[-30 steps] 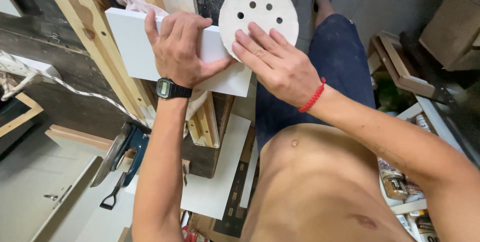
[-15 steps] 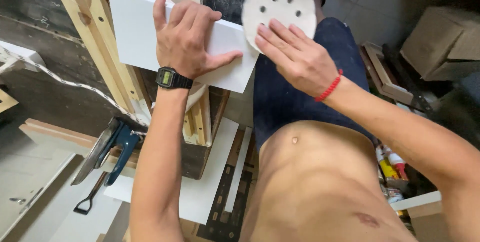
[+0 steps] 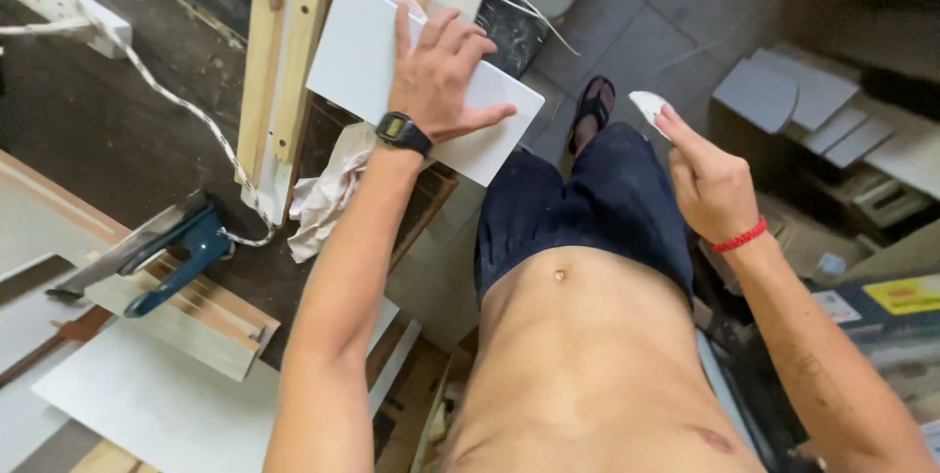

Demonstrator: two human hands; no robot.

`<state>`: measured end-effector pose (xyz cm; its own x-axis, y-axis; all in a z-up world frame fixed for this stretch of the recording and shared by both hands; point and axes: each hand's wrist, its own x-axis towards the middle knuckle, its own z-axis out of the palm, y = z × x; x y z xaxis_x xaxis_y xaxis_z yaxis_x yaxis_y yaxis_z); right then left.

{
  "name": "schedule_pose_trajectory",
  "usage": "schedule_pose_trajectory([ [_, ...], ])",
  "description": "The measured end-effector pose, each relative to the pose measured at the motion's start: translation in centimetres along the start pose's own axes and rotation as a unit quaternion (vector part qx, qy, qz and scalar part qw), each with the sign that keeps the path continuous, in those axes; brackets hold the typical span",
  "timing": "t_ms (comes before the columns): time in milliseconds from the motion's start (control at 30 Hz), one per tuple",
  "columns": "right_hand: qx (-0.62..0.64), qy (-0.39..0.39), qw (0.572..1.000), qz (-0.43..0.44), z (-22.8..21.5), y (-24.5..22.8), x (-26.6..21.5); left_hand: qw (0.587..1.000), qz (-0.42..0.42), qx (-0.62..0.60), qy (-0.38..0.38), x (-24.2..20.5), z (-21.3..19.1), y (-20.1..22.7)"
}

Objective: Trimming excess edge banding from a white board using a utility knife and smoothing the edges with a sanding disc.

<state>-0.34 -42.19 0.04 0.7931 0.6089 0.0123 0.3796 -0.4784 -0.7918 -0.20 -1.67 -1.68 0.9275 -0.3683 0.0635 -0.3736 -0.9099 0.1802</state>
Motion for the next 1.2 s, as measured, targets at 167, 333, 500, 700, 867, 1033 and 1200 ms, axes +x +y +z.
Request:
schedule_pose_trajectory([
  [167, 0.02, -0.024, 0.999, 0.011, -1.0, 0.6, 2.3, 0.974, -0.223, -0.019, -0.023, 2.3, -0.2, 4.5],
  [333, 0.0, -0.034, 0.998, 0.059, -0.2, 1.4, 3.5, 0.958, -0.283, -0.009, -0.048, 3.4, -0.5, 5.3],
  [500, 0.042, -0.002, 0.992, 0.115, 2.2, -0.4, 4.1, 0.957, -0.282, -0.04, -0.06, 2.8, -2.3, 5.9],
  [700, 0.077, -0.021, 0.985, 0.155, 4.4, -1.3, 3.2, 0.927, -0.371, 0.009, 0.055, -0.7, -2.0, -1.0],
  [867, 0.168, 0.023, 0.961, 0.22, 5.7, -2.1, 2.1, 0.875, -0.473, -0.103, -0.008, -4.1, -2.9, -7.4],
  [1033, 0.357, 0.16, 0.85, 0.351, 7.5, -1.2, 1.4, 0.88, -0.437, -0.184, -0.02, -4.6, -1.9, -9.6],
  [1200, 0.455, 0.249, 0.779, 0.353, 7.8, 1.5, -0.4, 0.889, -0.412, -0.189, 0.062, -5.9, -2.9, -9.1],
])
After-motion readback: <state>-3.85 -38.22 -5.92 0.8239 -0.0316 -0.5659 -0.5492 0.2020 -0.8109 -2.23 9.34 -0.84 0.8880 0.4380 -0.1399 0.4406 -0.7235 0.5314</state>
